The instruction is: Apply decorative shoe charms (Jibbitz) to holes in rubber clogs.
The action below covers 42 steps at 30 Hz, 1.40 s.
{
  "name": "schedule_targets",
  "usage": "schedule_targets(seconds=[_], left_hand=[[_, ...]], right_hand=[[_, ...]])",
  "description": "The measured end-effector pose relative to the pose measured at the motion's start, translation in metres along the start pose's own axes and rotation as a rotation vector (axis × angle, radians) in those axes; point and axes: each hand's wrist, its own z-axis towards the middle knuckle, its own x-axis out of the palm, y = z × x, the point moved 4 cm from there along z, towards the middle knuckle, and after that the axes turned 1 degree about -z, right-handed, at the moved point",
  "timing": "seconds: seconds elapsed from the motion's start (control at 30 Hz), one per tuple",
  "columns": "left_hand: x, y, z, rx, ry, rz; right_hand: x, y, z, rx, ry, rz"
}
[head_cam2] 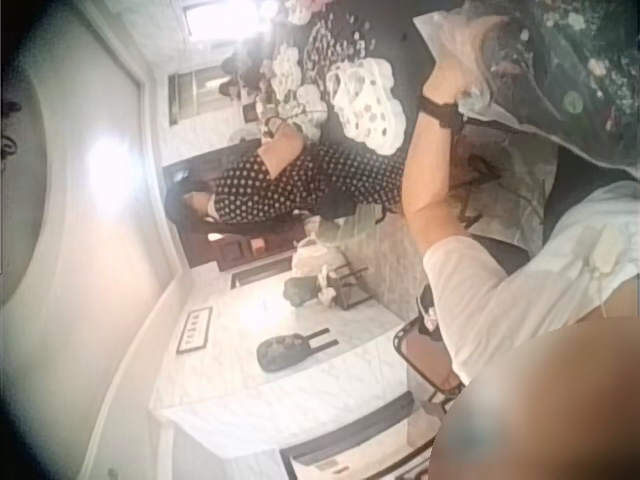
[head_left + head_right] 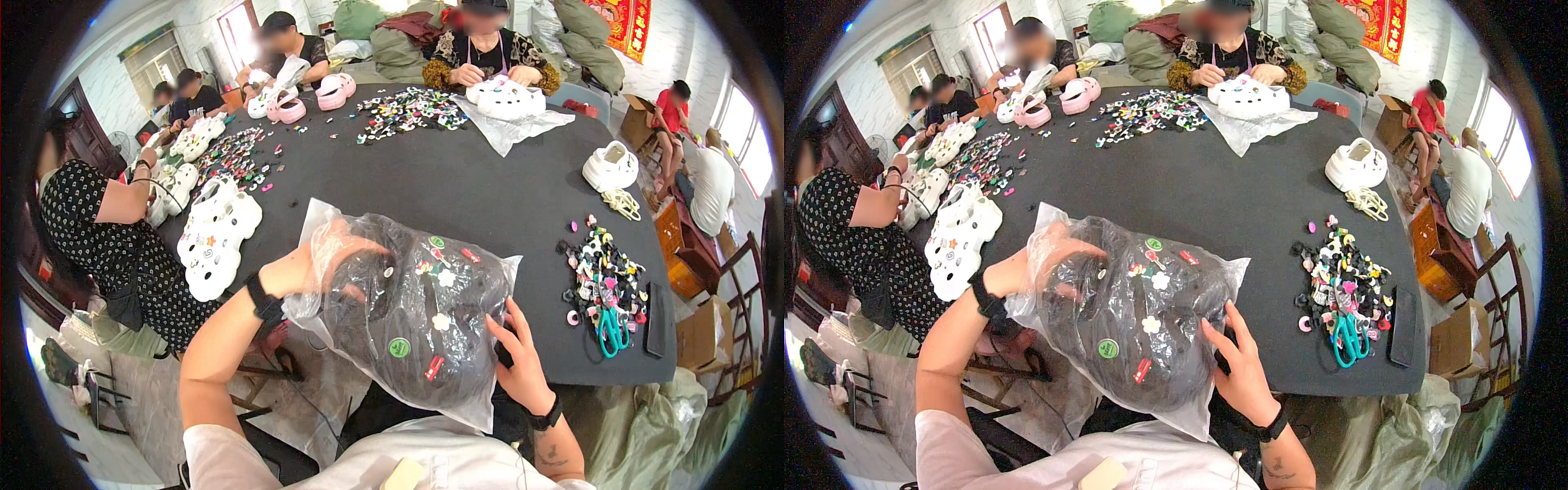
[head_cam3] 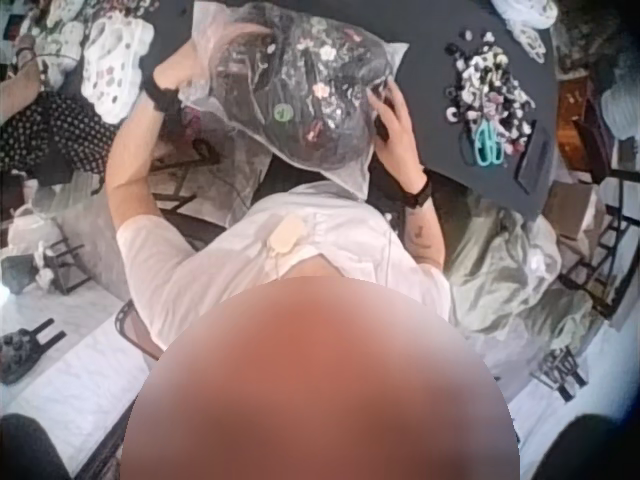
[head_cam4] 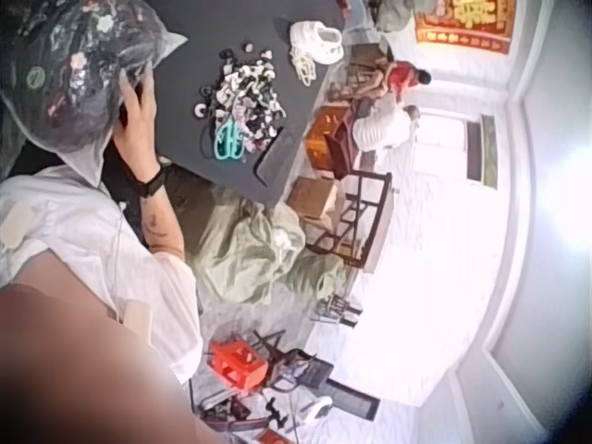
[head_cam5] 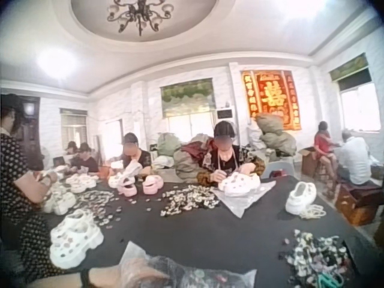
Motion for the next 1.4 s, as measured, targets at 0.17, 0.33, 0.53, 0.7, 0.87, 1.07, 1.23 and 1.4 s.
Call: schedule_targets(seconds=[0.17,0.33,0.53,0.7,0.87,1.07,1.23,1.4], left_hand=[[0.014,0.018,0.000,-0.057,0.041,0.126],[0.018,0.013,-0.009,-0.117,0.012,0.111],[0.009,0.008,-0.049,-0.022,-0.265,-0.226],[-0.050,-0.026,-0.062,0.084,-0.226,0.291],[-0.080,-0.045,-0.081,0.020,-0.381,0.329],[-0.090,-0.019,-0.118,-0.240,-0.491,0.102],[-0.095,0.002,-0.151,-0.274,-0.588,0.291],[-0.090,-0.006,-0.134,-0.204,-0.518,0.357]], right_hand=[[0.004,0.000,0.001,0.004,-0.080,0.030],[0.002,-0.003,-0.004,-0.037,-0.170,-0.011],[-0.013,0.008,-0.005,-0.272,-0.114,-0.326],[-0.028,0.015,-0.015,-0.431,-0.112,-0.456],[-0.065,0.034,-0.023,-0.433,-0.320,-0.530],[-0.113,0.013,-0.062,-0.297,-0.569,-0.559],[-0.155,-0.025,-0.082,-0.128,-0.661,-0.509],[-0.107,0.006,-0.042,-0.058,-0.332,-0.139]])
